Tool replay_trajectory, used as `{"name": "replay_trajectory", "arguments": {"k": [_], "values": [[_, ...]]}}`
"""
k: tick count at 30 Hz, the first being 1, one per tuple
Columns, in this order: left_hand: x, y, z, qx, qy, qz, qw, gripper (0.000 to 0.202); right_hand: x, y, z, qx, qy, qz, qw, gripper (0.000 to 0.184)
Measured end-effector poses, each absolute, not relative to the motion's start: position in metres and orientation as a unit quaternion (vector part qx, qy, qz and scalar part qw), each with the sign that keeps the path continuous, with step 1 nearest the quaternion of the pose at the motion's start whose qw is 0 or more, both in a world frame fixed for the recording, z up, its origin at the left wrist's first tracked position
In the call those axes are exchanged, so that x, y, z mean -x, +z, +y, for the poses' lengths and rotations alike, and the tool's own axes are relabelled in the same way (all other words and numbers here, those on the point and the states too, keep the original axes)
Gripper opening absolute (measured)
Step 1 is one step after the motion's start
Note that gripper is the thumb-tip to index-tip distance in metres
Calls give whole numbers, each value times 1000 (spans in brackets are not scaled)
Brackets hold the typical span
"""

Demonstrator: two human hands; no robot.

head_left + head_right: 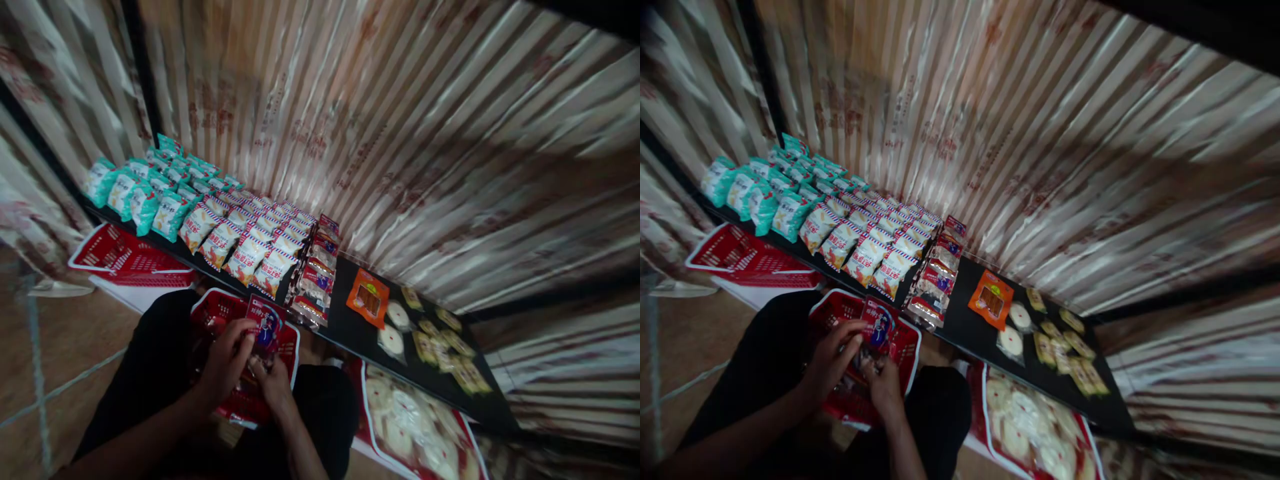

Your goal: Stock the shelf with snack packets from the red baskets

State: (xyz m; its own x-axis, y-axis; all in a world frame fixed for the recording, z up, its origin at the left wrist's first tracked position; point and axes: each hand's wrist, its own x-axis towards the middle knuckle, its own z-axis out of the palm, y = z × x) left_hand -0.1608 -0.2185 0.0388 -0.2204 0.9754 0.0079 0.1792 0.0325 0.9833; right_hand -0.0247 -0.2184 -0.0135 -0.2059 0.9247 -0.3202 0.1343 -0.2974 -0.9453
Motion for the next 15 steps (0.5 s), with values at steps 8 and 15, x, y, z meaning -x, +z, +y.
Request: {"name": "replay_trajectory", "arguments": {"k": [8, 15], "values": [[137, 38, -223, -507, 469, 600, 403, 43, -8, 56, -216, 510, 619, -423, 421, 47], [94, 50, -195, -520, 493, 541, 441, 43, -42, 66, -188, 525, 555, -408, 500, 52]]}}
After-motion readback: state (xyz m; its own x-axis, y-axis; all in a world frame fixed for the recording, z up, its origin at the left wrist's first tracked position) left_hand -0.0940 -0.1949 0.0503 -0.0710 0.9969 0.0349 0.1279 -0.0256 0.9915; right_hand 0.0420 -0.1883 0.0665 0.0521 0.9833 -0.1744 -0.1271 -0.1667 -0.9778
